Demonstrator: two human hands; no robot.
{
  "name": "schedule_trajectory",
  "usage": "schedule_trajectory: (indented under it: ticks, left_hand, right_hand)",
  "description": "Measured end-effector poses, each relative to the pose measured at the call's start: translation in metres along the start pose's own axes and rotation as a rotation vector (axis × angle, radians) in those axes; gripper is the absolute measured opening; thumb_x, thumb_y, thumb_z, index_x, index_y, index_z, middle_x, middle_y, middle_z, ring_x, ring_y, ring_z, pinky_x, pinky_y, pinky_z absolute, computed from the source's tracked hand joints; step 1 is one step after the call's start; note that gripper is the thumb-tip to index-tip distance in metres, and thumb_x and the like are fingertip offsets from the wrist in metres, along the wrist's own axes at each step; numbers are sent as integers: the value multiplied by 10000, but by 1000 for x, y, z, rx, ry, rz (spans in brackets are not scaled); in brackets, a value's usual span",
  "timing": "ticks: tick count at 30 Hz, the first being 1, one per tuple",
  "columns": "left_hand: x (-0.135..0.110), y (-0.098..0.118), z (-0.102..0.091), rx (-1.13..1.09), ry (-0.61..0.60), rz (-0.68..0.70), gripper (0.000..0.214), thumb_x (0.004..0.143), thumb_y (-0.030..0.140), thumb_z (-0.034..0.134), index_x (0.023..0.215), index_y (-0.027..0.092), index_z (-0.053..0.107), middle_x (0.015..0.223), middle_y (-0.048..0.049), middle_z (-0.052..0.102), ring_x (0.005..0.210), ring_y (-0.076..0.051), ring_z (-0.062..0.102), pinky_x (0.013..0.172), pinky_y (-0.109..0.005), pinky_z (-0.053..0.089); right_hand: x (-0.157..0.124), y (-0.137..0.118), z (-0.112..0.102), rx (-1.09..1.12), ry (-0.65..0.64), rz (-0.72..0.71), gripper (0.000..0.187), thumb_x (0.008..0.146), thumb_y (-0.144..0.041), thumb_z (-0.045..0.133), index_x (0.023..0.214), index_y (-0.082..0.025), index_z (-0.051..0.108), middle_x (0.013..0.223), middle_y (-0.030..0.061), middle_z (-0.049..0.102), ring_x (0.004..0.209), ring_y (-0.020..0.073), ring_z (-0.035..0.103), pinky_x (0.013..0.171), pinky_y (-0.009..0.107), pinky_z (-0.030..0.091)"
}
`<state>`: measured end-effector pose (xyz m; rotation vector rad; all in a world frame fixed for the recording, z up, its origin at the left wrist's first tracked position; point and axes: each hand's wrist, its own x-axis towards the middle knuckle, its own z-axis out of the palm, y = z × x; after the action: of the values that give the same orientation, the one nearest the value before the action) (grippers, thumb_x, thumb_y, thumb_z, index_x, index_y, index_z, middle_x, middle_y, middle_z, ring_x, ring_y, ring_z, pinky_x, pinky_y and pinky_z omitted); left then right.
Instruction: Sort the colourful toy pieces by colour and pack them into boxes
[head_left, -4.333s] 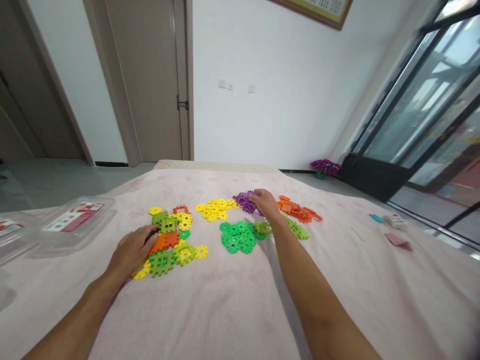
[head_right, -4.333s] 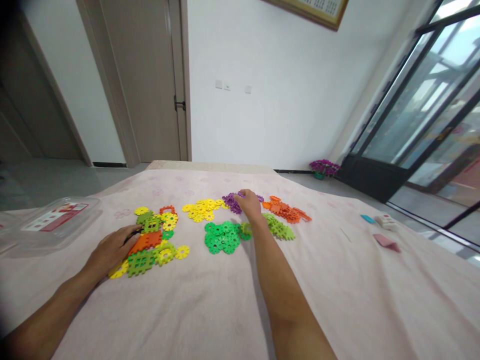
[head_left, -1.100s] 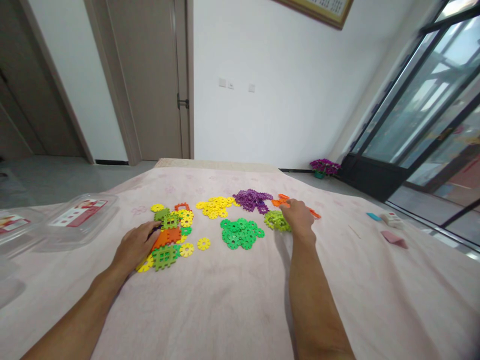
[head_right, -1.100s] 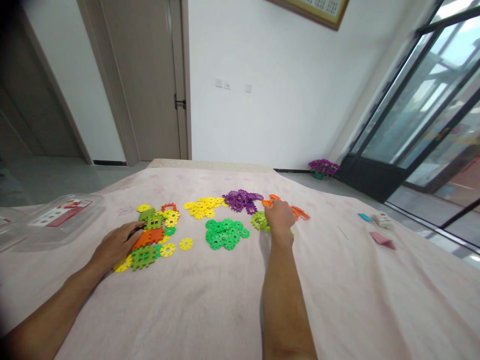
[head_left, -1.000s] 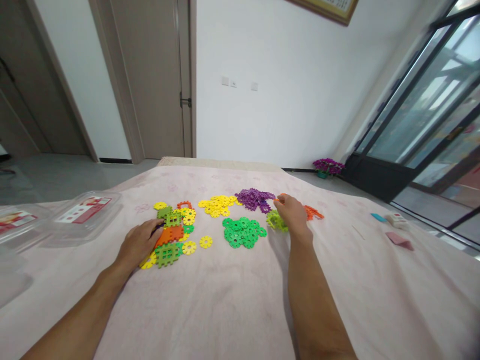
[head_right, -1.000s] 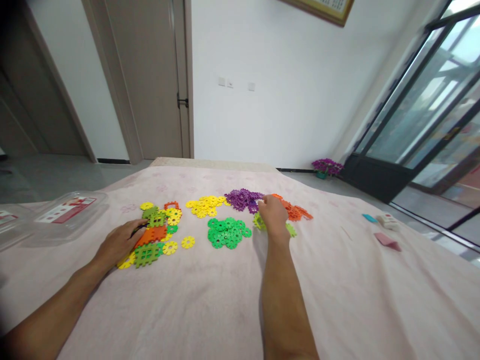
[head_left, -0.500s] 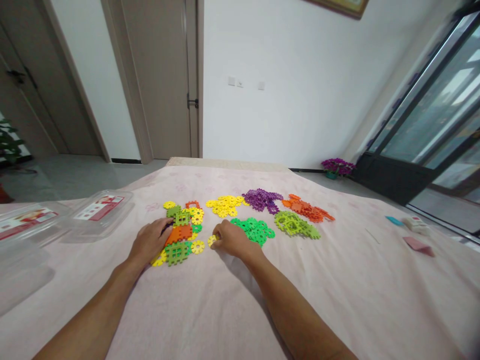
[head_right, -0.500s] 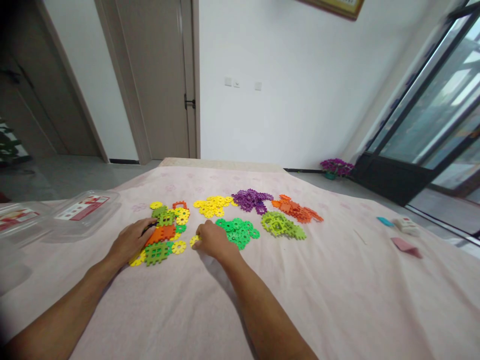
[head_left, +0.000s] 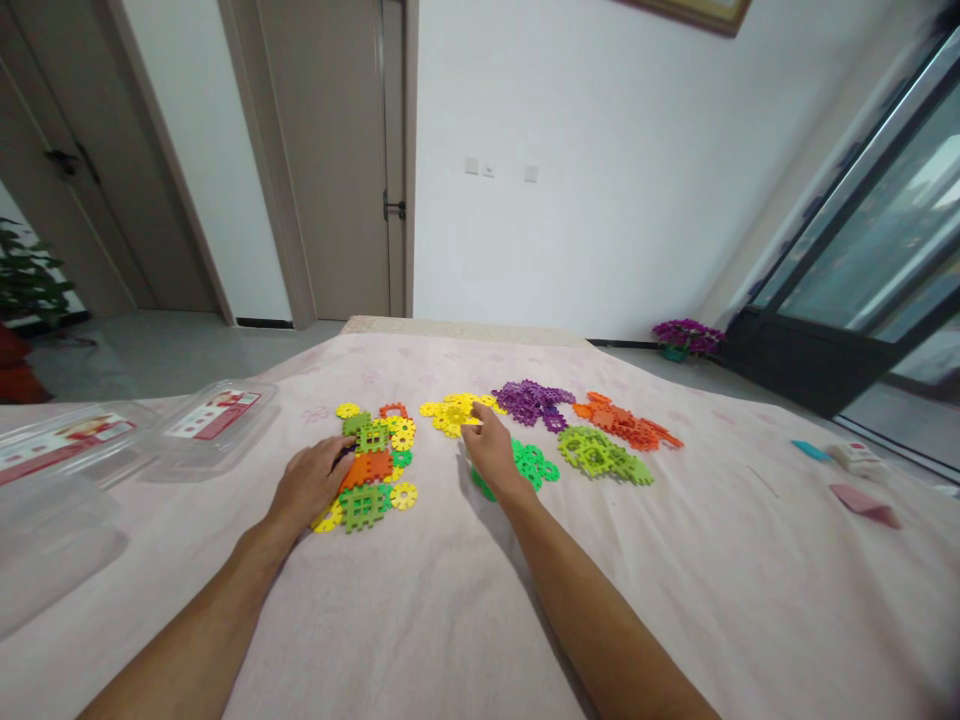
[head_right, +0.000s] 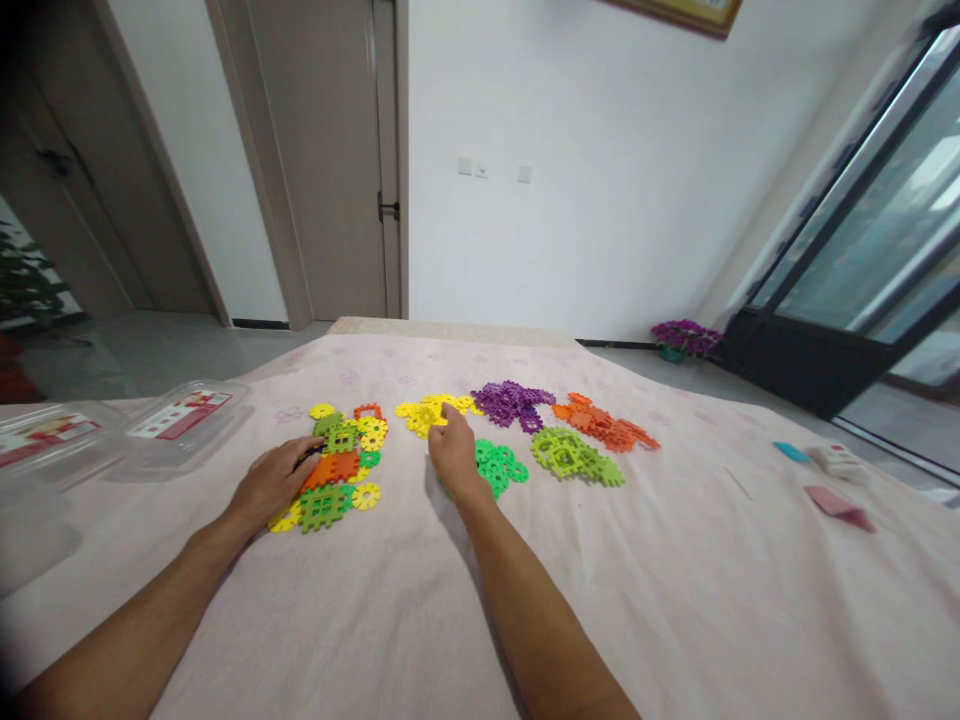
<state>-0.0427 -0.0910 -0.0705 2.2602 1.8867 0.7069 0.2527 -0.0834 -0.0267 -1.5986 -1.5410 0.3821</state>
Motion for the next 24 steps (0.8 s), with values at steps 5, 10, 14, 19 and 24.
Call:
schedule_trajectory:
  ticks: [5, 10, 14, 19, 24]
  left_hand:
    - [1, -4, 3, 3, 6, 6, 475, 994, 436, 324, 1281, 216, 632, 1367, -79, 664, 1260, -249, 604, 1081, -413, 426]
    - [1, -5, 4, 0, 11, 11, 484, 996, 434, 319, 1296, 208, 623, 1375, -79, 658, 1268, -247, 597, 1079, -414, 428]
    - [1, -3, 2, -4, 16, 20, 479, 991, 421, 325, 1282, 198, 633, 1358, -82, 667, 1229, -243, 615, 1066, -409, 437]
    - [0, 1, -1, -11, 18, 4, 465, 988, 414, 338, 1280, 205, 634, 1361, -81, 668, 1244, -238, 609, 1068, -401, 435]
    - [0, 2, -2, -10, 7, -3, 456, 990, 417, 343, 1273, 211, 636, 1358, -83, 672, 1243, -248, 611, 1085, -420, 424]
  right_hand:
    - [-4, 15, 19, 53, -24, -122, 394, 832, -104, 542, 1179, -208, 699, 1188, 75, 701, 977, 194, 661, 971, 356, 504]
    - [-21, 11, 42, 19, -168, -262, 343, 885, -138, 549, 1190, -218, 683, 1123, 67, 691, 947, 181, 653, 937, 345, 510]
    - [-17, -4, 51, -132, -259, -231, 404, 919, -220, 591, 1321, -194, 612, 1244, 115, 625, 1105, 217, 615, 1002, 355, 469]
    - [3, -28, 57, -320, -368, -109, 575, 904, -422, 661, 1421, -210, 525, 1326, 140, 564, 1128, 264, 620, 911, 356, 483]
    - [12, -31, 68, -378, -397, -86, 419, 884, -510, 659, 1222, -262, 669, 1203, 96, 614, 1008, 259, 656, 802, 345, 470]
